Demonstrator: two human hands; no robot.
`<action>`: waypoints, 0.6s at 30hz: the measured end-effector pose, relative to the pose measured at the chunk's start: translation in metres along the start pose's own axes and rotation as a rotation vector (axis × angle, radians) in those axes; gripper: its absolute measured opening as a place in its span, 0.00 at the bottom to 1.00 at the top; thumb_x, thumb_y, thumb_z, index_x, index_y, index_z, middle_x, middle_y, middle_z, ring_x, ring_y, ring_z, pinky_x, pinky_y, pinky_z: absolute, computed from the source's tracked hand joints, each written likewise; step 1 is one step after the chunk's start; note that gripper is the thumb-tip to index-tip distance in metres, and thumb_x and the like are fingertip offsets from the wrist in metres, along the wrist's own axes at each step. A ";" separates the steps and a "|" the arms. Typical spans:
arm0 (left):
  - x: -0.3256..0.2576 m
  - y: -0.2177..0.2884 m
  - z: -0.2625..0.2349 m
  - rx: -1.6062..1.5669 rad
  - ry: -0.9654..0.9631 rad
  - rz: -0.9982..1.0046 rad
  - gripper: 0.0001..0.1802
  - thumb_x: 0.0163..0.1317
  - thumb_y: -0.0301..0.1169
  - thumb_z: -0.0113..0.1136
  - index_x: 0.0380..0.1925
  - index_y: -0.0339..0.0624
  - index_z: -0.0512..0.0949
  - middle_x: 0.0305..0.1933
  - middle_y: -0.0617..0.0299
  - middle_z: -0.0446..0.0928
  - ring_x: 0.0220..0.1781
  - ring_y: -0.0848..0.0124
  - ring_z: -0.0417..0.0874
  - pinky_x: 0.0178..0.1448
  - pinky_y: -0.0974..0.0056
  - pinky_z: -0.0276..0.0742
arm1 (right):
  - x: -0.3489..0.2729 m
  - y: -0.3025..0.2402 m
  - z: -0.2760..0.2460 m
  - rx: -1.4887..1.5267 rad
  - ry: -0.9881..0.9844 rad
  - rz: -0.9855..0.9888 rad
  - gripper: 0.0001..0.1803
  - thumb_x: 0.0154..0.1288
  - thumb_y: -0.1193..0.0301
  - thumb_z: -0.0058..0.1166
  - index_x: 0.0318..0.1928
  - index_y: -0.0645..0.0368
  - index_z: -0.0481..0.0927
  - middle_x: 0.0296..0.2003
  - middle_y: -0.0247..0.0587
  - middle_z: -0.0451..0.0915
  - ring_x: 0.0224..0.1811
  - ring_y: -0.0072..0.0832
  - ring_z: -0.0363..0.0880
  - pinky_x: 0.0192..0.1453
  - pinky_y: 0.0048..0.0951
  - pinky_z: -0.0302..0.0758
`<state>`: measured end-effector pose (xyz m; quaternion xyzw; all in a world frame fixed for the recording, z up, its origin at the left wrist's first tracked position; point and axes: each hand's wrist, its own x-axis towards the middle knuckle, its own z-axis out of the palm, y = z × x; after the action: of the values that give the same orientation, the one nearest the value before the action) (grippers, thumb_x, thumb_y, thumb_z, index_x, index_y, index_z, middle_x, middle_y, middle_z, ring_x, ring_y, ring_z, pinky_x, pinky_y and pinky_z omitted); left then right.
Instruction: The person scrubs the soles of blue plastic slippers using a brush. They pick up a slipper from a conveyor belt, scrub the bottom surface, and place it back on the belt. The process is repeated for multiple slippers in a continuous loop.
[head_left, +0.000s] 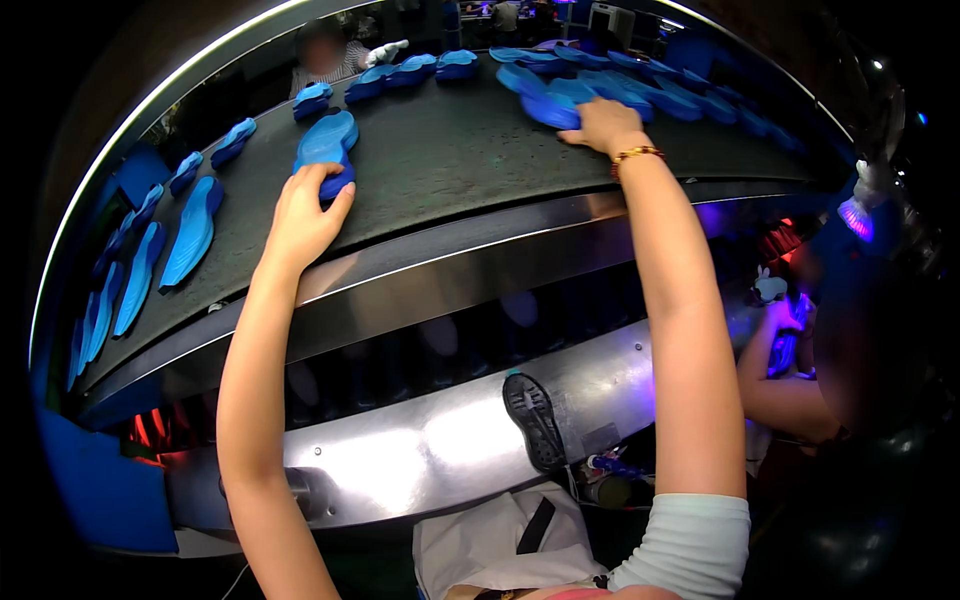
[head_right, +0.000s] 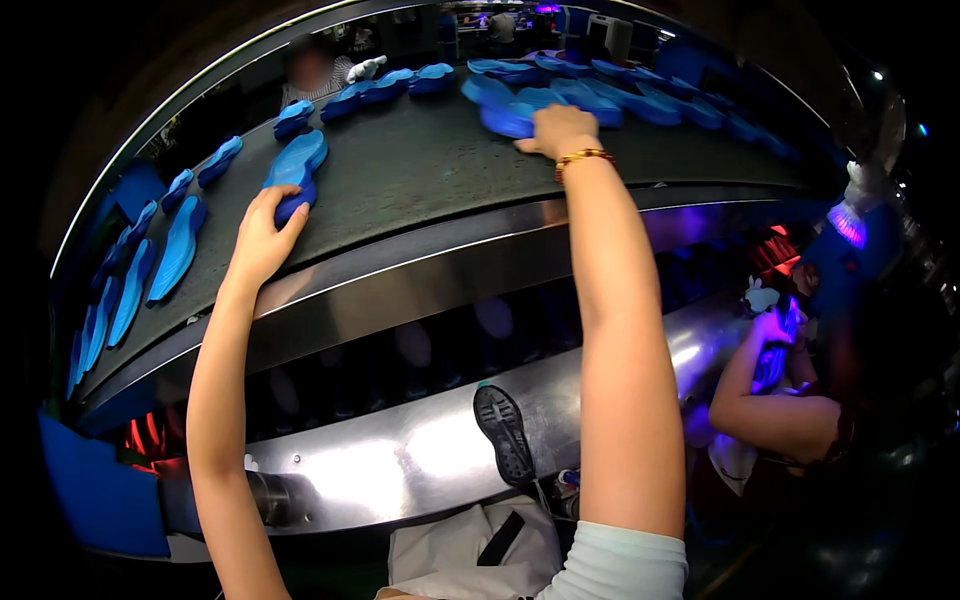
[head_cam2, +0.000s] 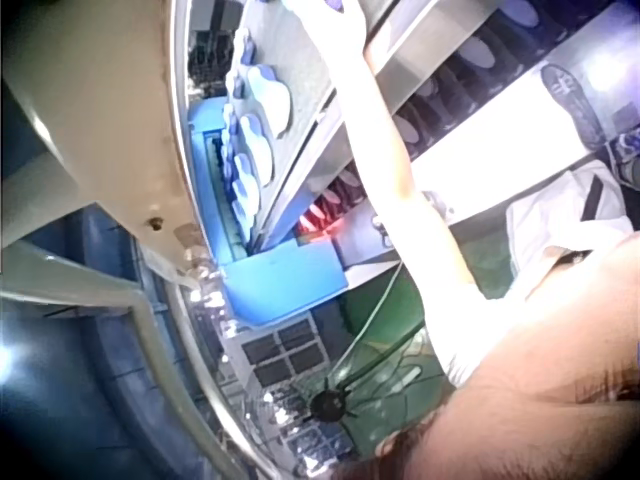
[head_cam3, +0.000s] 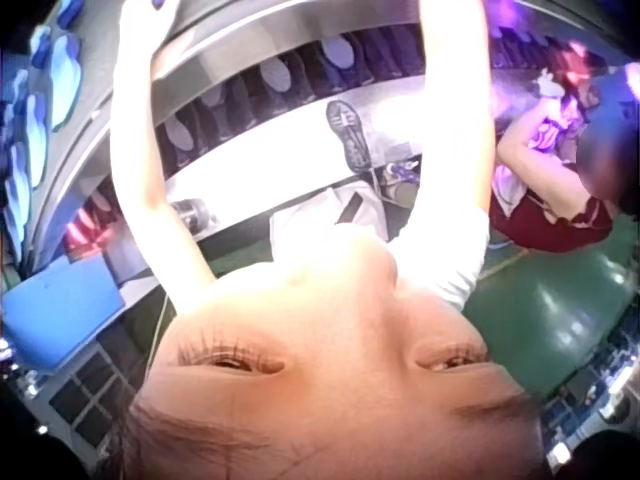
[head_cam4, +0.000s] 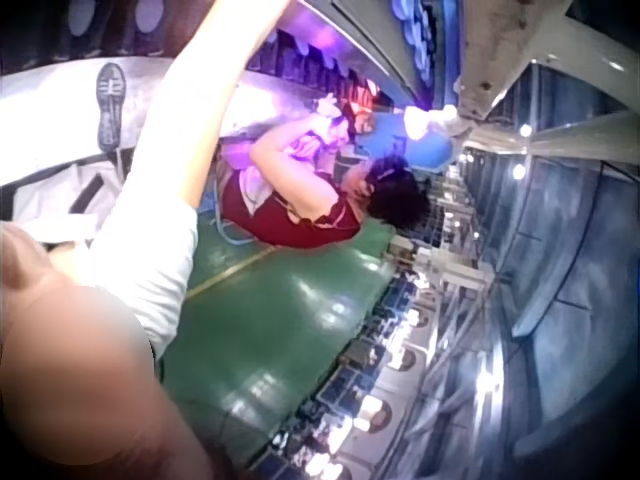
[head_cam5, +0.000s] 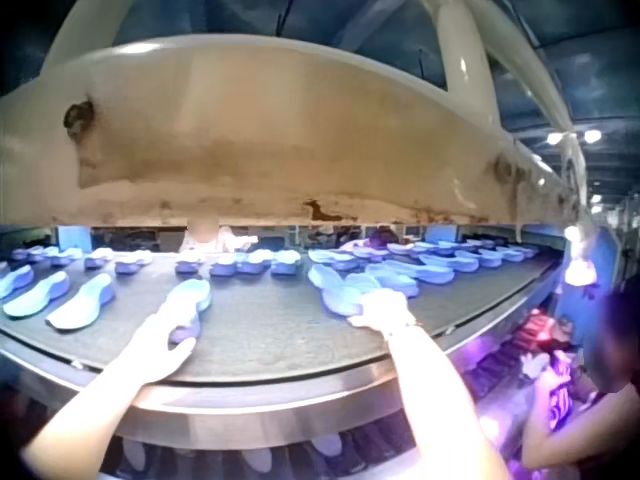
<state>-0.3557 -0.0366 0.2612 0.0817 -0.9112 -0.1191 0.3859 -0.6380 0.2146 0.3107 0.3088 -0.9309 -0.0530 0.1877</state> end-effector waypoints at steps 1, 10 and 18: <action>0.000 0.000 0.000 -0.020 0.020 -0.007 0.17 0.53 0.35 0.56 0.40 0.37 0.74 0.45 0.49 0.73 0.49 0.53 0.72 0.53 0.58 0.66 | -0.003 0.010 0.004 -0.031 0.006 0.050 0.30 0.46 0.44 0.57 0.46 0.49 0.77 0.47 0.41 0.75 0.51 0.40 0.73 0.49 0.42 0.73; 0.000 -0.019 -0.003 0.241 0.058 -0.163 0.16 0.55 0.38 0.54 0.34 0.35 0.74 0.39 0.46 0.75 0.45 0.51 0.73 0.48 0.54 0.69 | -0.162 -0.047 -0.020 0.649 0.918 -0.390 0.18 0.46 0.74 0.55 0.42 0.59 0.74 0.45 0.47 0.71 0.49 0.42 0.67 0.54 0.37 0.63; -0.071 0.061 -0.030 -0.461 0.394 -0.112 0.13 0.57 0.33 0.55 0.34 0.33 0.75 0.47 0.53 0.74 0.54 0.64 0.71 0.58 0.62 0.63 | -0.481 -0.119 0.154 2.322 -1.160 1.030 0.21 0.64 0.52 0.44 0.42 0.58 0.74 0.34 0.35 0.77 0.31 0.22 0.74 0.30 0.18 0.68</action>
<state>-0.2885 0.0341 0.2500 0.0635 -0.7619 -0.3257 0.5563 -0.2759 0.4026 -0.0094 -0.1524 -0.3938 0.6950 -0.5820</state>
